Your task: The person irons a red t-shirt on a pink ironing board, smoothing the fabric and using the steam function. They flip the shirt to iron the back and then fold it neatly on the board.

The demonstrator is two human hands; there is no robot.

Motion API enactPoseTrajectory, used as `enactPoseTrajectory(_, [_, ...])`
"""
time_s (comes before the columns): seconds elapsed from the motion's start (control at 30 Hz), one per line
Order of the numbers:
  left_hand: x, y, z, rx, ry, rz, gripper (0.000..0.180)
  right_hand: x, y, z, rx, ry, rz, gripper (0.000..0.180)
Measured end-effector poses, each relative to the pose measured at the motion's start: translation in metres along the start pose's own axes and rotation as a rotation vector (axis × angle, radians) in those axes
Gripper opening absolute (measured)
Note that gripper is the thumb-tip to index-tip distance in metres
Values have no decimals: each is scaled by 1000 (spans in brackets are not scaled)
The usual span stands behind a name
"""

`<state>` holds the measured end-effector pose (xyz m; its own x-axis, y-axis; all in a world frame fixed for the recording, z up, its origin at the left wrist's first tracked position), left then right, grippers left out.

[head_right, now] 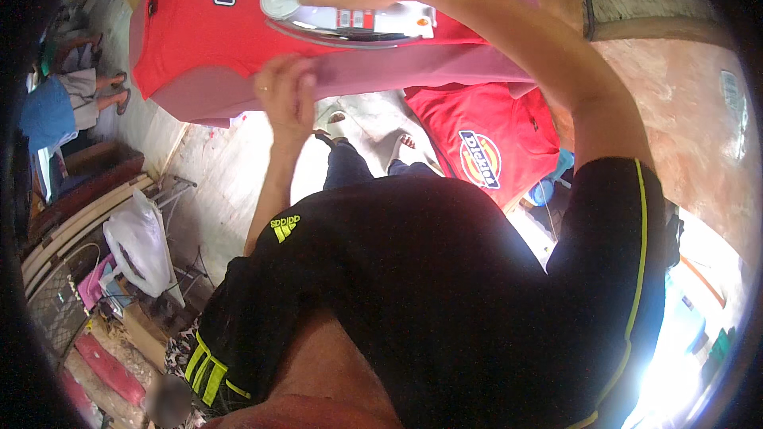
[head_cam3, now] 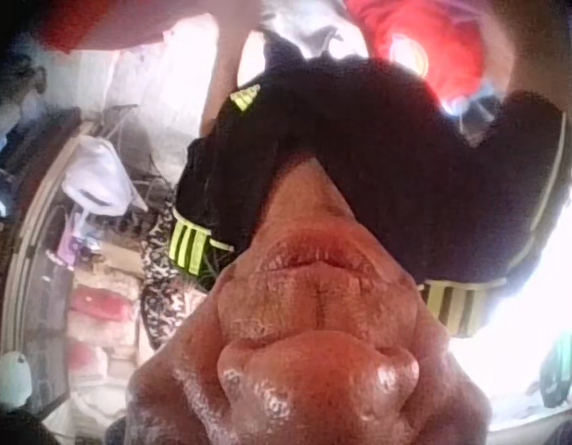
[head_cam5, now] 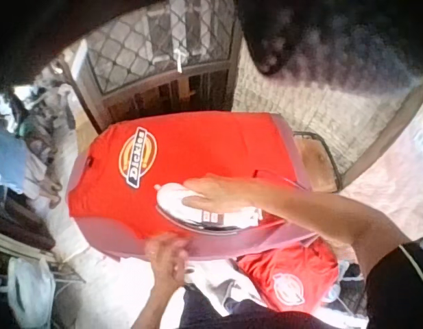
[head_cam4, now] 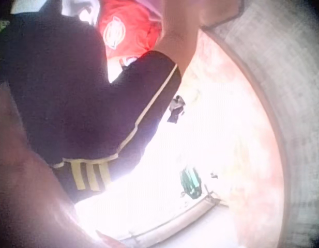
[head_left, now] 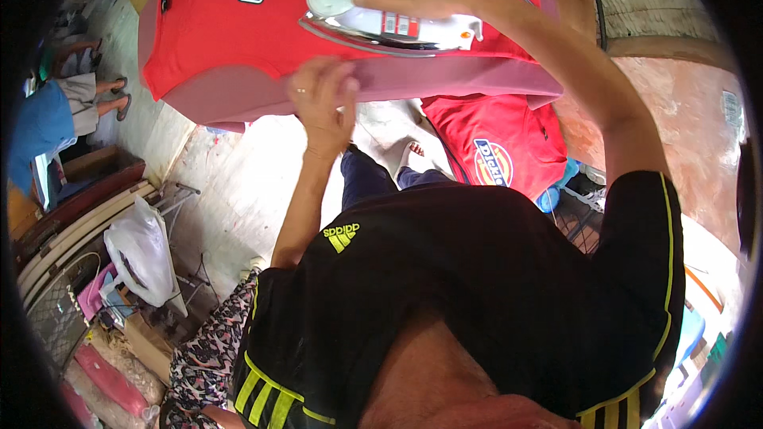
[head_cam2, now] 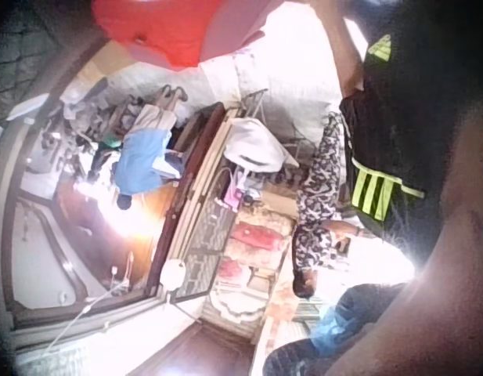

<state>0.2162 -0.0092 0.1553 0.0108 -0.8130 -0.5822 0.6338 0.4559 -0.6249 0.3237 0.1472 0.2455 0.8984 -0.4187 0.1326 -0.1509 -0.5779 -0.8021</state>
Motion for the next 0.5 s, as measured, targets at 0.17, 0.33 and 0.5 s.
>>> enactPoseTrajectory(0.17, [-34,-25,-45,-244,-156,189,47,8,8,29,123,-24,-95,58])
enactPoseTrajectory(0.33, [-36,13,-69,-706,-198,-90,72,50,-21,69,112,112,-90,64])
enactPoseTrajectory(0.5, [-33,11,-75,-676,-220,-83,73,100,-52,100,125,300,37,58])
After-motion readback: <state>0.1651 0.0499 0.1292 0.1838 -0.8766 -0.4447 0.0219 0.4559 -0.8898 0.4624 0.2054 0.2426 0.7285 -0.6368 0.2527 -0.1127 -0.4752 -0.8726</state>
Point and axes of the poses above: each hand's wrist, its own x-axis away from the middle knuckle, its own y-axis out of the palm, z = x × y, the point moved 8 cm from there along -x, towards the middle knuckle, and after that the axes turned 1 degree about z, right-handed, at the moved point
